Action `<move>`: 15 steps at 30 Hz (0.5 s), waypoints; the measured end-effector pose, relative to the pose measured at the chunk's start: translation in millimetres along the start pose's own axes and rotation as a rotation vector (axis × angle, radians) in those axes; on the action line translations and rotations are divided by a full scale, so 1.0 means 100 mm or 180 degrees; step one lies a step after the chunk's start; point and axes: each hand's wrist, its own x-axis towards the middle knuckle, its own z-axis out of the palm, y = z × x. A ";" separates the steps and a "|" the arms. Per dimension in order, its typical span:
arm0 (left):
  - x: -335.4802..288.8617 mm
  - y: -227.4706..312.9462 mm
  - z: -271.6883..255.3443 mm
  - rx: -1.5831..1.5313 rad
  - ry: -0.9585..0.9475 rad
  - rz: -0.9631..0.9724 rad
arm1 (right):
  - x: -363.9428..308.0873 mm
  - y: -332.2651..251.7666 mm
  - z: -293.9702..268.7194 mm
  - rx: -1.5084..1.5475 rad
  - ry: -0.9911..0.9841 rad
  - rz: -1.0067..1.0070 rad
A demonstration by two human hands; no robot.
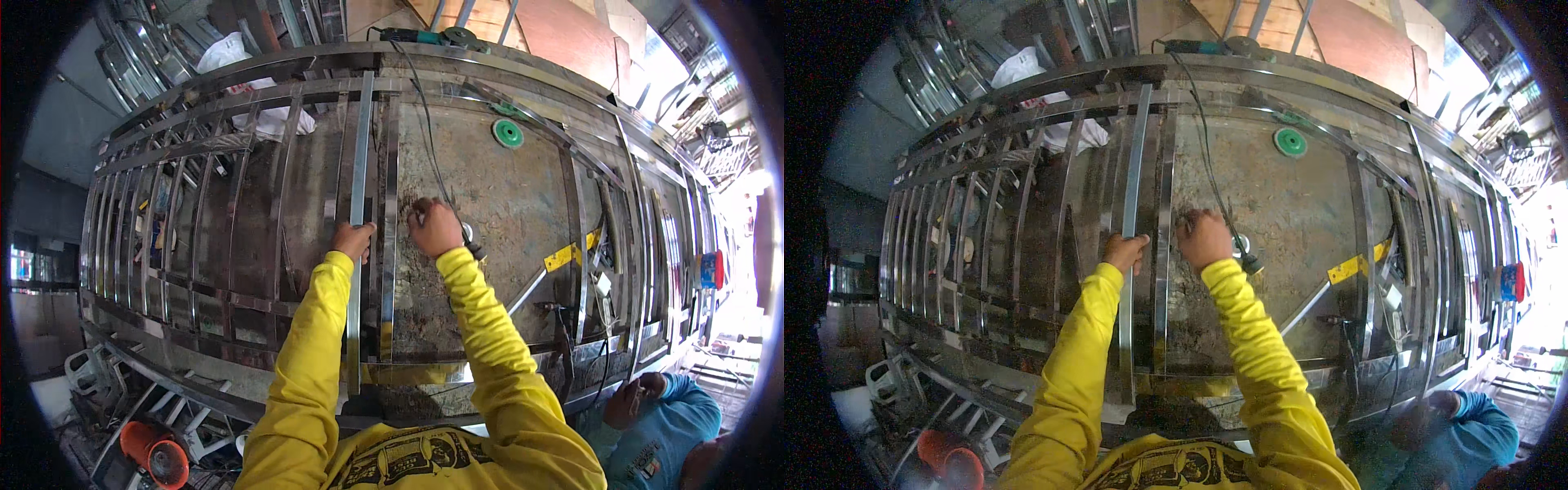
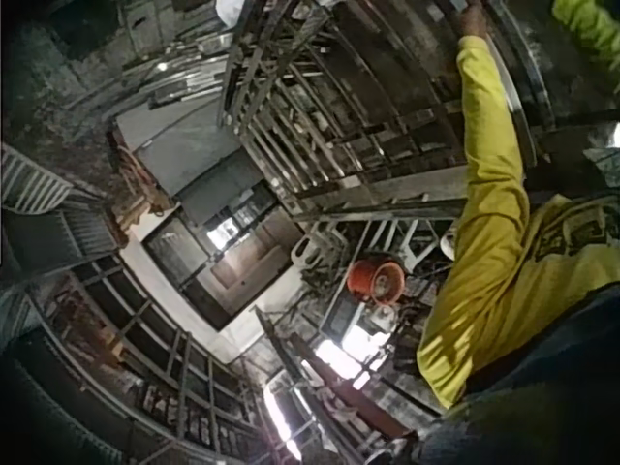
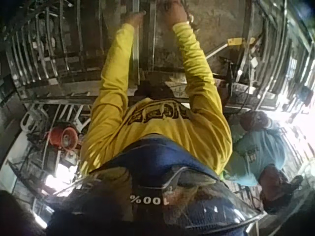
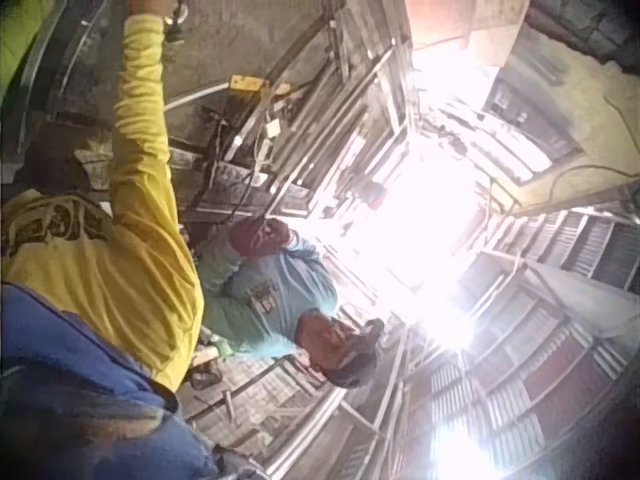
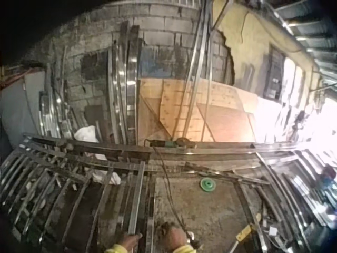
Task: The person welds a metal frame using a welding torch, measures the frame with a tape measure, and gathers metal bars before carrying them away.
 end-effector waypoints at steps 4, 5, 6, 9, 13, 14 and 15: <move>-0.02 -0.03 0.00 -0.0067 -0.0104 0.0000 | -0.21 -0.02 0.30 0.0792 -0.0181 0.0468; -0.01 -0.01 0.01 -0.0003 -0.0038 0.0043 | -0.22 -0.04 0.39 0.1150 -0.0358 0.0798; -0.01 0.00 0.02 0.0058 0.0032 0.0085 | -0.27 -0.07 0.49 0.1145 -0.0375 0.0780; 0.16 -0.15 -0.02 0.0319 0.0013 0.0167 | -0.31 -0.31 0.68 0.0803 -0.0249 0.1067; 0.38 -0.35 -0.07 0.0512 0.0138 0.0342 | -0.30 -0.59 0.74 0.0326 -0.0371 0.1492; 0.28 -0.24 0.03 0.0454 0.0093 0.0275 | -0.33 -0.60 0.72 0.0297 -0.0371 0.1516; 0.15 -0.16 0.08 0.0159 -0.0126 0.0121 | -0.36 -0.60 0.70 0.0020 -0.0383 0.1480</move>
